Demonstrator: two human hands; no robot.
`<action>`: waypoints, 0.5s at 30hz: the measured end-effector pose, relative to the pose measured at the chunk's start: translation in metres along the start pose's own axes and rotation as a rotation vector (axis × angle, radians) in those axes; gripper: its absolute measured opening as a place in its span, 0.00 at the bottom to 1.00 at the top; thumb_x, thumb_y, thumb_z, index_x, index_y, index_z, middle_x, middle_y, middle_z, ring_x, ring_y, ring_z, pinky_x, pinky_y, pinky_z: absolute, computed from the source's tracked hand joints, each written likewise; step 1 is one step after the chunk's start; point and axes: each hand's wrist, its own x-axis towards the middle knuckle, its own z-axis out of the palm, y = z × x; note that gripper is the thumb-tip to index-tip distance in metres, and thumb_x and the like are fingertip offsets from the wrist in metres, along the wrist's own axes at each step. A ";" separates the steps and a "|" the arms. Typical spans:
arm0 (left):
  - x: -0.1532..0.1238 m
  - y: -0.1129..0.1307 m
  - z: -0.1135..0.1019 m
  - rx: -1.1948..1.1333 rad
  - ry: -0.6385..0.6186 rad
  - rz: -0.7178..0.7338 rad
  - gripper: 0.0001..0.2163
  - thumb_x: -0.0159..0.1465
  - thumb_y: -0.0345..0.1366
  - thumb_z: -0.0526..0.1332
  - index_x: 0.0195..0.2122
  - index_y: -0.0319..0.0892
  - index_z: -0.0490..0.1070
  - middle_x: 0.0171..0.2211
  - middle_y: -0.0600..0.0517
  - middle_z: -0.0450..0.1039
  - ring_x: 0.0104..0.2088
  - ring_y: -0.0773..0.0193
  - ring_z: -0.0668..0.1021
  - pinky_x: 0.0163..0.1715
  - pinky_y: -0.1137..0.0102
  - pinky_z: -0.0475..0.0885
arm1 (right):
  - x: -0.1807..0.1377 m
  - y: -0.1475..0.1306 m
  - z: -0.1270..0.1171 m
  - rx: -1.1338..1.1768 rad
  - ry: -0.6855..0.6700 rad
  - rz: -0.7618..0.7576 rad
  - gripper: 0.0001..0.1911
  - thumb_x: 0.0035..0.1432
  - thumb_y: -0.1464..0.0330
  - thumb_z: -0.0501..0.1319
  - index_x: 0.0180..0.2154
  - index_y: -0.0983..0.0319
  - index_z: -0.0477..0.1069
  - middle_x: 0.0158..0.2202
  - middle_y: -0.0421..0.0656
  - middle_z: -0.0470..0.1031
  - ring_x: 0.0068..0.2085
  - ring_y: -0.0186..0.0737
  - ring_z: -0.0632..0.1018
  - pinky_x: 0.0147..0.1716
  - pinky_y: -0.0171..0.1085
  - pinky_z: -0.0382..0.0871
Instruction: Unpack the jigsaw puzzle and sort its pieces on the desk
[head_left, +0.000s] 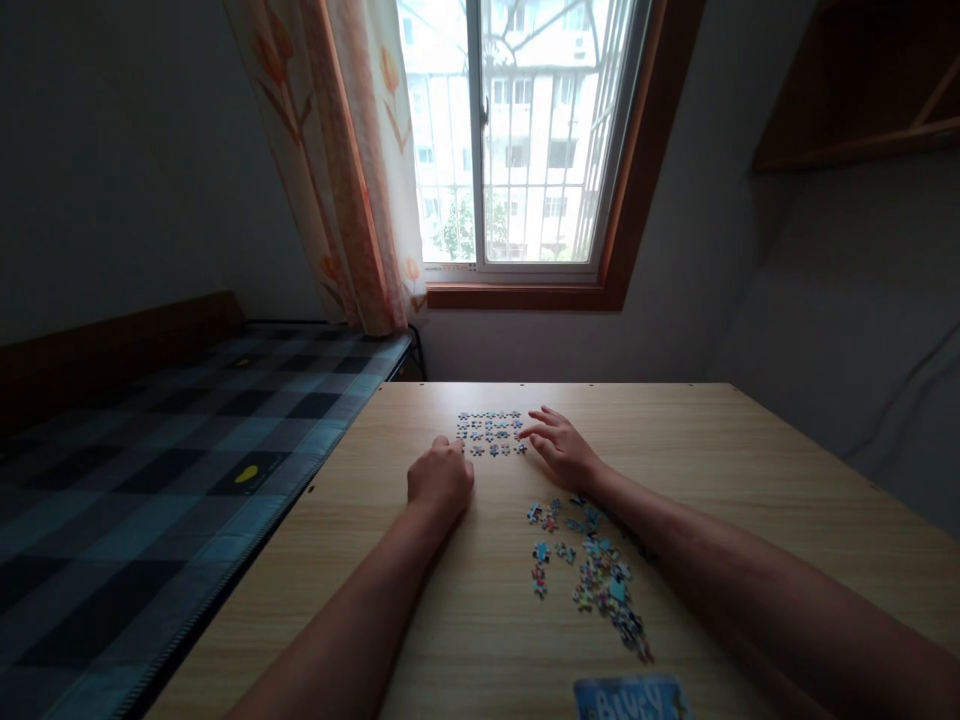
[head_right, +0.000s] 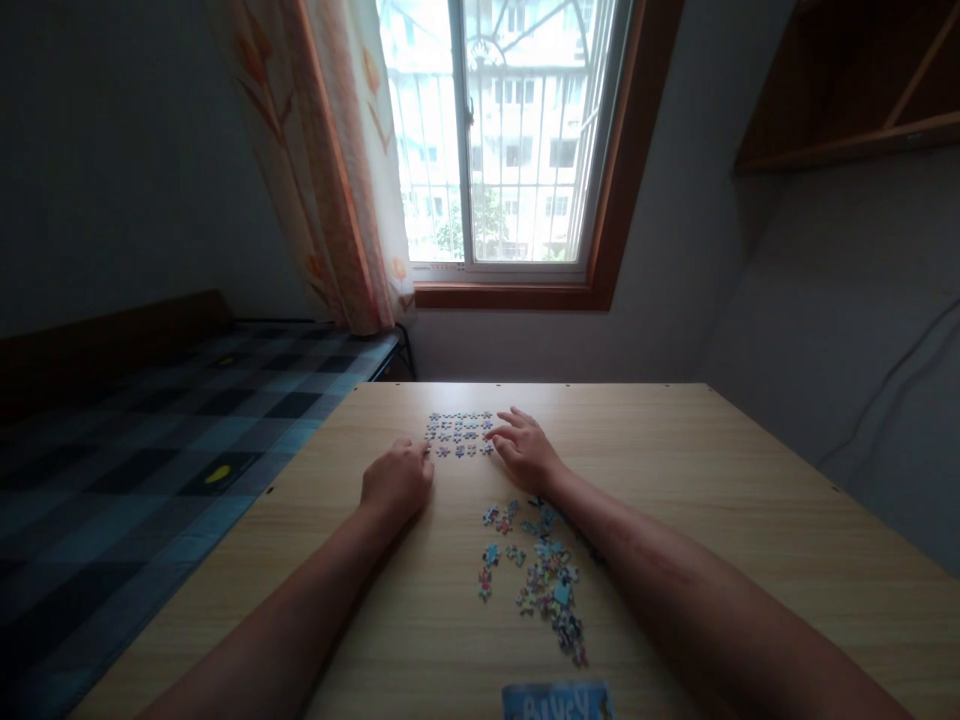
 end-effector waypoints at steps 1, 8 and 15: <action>0.001 -0.002 0.001 -0.001 0.004 -0.006 0.18 0.66 0.36 0.51 0.52 0.44 0.75 0.48 0.44 0.74 0.40 0.57 0.79 0.37 0.67 0.73 | 0.000 0.000 0.000 0.006 0.003 0.000 0.17 0.64 0.66 0.54 0.45 0.56 0.81 0.60 0.48 0.70 0.67 0.52 0.60 0.63 0.56 0.54; 0.004 -0.005 0.004 -0.018 -0.006 -0.029 0.16 0.65 0.37 0.52 0.48 0.46 0.78 0.47 0.46 0.75 0.39 0.57 0.80 0.36 0.68 0.72 | 0.001 -0.001 0.000 0.045 0.016 -0.016 0.17 0.64 0.65 0.53 0.43 0.57 0.81 0.57 0.49 0.74 0.65 0.51 0.64 0.63 0.57 0.56; 0.004 -0.005 0.004 -0.023 0.033 -0.015 0.16 0.64 0.37 0.53 0.46 0.45 0.78 0.45 0.46 0.76 0.37 0.56 0.79 0.34 0.66 0.71 | 0.000 -0.001 0.001 0.071 0.026 -0.001 0.17 0.63 0.64 0.54 0.43 0.56 0.81 0.56 0.48 0.74 0.65 0.52 0.64 0.63 0.57 0.55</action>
